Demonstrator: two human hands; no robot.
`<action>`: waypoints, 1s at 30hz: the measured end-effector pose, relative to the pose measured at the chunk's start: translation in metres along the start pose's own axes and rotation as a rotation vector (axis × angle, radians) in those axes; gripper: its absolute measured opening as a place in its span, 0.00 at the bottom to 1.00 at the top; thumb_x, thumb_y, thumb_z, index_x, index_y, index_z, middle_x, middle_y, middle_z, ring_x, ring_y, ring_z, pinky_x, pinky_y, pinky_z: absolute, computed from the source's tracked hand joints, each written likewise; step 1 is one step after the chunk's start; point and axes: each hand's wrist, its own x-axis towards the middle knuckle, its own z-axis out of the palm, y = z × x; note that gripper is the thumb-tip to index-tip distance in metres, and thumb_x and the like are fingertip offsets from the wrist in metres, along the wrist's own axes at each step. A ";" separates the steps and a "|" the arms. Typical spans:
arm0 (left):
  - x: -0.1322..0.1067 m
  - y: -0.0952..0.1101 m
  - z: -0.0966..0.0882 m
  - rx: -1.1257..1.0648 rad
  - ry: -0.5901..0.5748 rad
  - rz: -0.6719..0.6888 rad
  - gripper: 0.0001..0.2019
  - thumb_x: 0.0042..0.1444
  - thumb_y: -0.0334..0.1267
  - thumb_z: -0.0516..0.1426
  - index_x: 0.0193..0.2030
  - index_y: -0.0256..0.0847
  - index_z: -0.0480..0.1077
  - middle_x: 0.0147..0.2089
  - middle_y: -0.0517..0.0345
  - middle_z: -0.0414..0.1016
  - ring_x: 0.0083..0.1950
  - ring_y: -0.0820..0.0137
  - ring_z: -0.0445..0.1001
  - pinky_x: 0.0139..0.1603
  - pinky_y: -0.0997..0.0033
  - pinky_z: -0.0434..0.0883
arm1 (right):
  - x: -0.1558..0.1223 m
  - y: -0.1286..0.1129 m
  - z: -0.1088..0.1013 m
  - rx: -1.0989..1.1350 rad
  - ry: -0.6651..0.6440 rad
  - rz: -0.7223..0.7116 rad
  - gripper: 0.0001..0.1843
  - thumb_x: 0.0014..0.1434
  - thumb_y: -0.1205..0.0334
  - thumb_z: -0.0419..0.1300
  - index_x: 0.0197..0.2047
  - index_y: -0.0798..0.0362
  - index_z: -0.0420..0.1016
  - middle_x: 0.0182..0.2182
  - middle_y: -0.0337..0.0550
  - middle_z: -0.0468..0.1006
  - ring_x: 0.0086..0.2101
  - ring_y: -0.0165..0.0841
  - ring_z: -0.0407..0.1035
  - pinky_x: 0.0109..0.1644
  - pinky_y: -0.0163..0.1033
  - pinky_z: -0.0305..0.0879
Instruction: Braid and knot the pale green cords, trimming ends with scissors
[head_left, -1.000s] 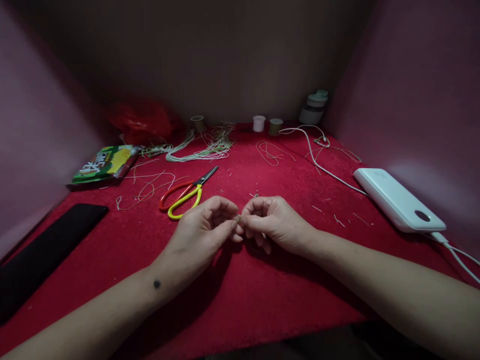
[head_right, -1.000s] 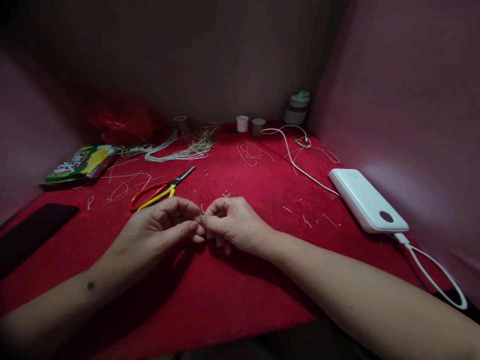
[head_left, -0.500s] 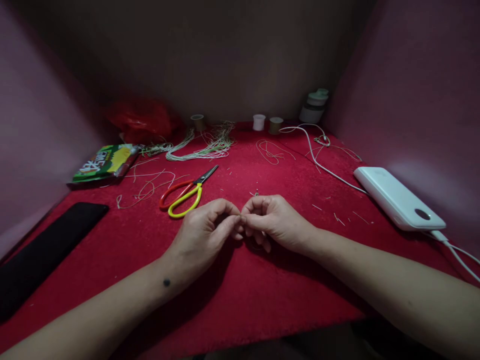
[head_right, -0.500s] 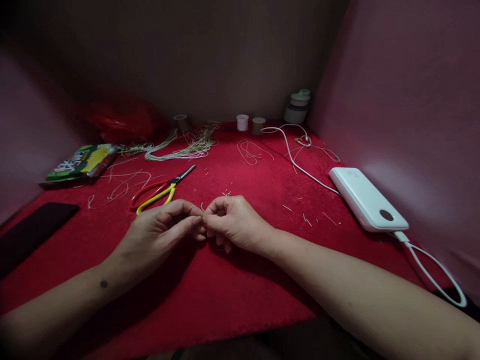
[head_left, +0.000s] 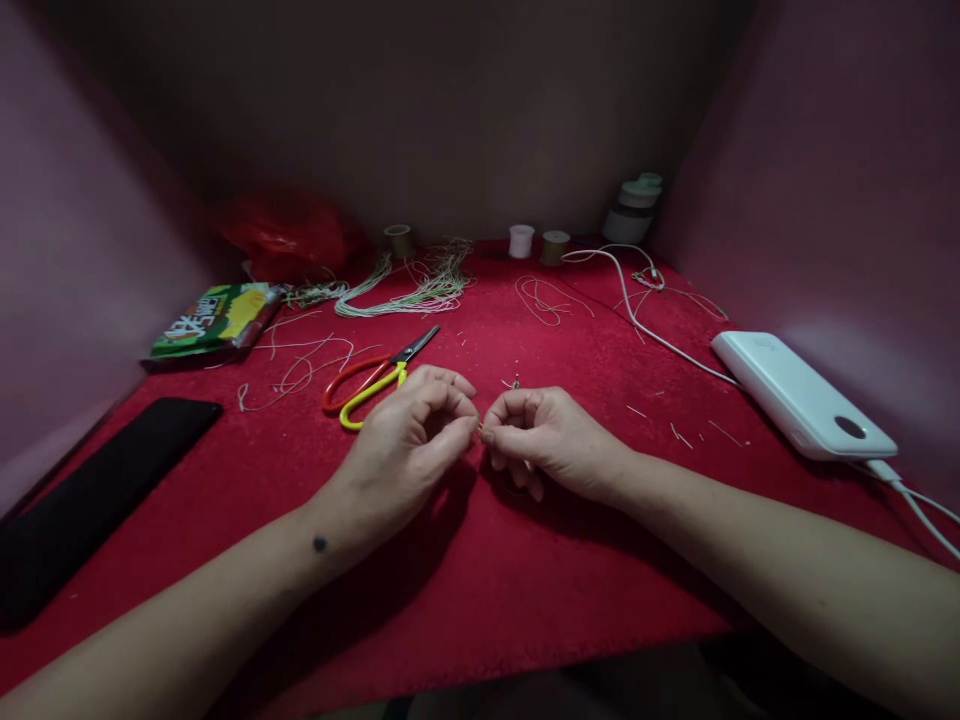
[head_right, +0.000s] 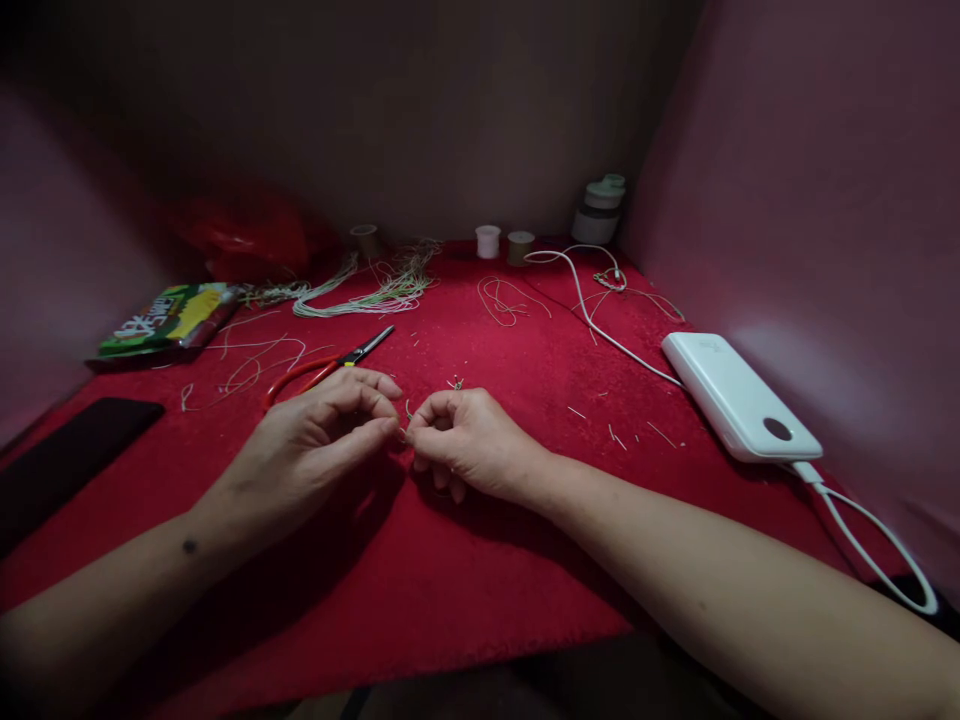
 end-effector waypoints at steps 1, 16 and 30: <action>0.001 0.002 -0.001 -0.017 -0.013 -0.018 0.08 0.55 0.32 0.52 0.26 0.40 0.67 0.36 0.56 0.70 0.43 0.68 0.70 0.44 0.69 0.66 | 0.000 0.000 0.000 -0.004 0.000 0.000 0.05 0.55 0.66 0.56 0.28 0.56 0.67 0.19 0.34 0.71 0.13 0.21 0.60 0.12 0.25 0.57; 0.004 0.006 0.006 -0.128 -0.018 -0.086 0.06 0.52 0.33 0.56 0.26 0.38 0.72 0.42 0.54 0.70 0.43 0.69 0.70 0.44 0.71 0.67 | -0.001 0.001 0.003 -0.148 -0.023 -0.026 0.06 0.48 0.74 0.52 0.26 0.54 0.62 0.13 0.28 0.63 0.12 0.21 0.58 0.12 0.25 0.56; 0.005 0.001 0.013 -0.296 -0.077 -0.144 0.05 0.51 0.35 0.57 0.27 0.38 0.72 0.46 0.51 0.69 0.48 0.65 0.70 0.49 0.64 0.68 | -0.001 0.005 -0.001 -0.050 -0.072 -0.084 0.05 0.45 0.73 0.50 0.25 0.54 0.64 0.13 0.29 0.64 0.12 0.21 0.58 0.12 0.25 0.57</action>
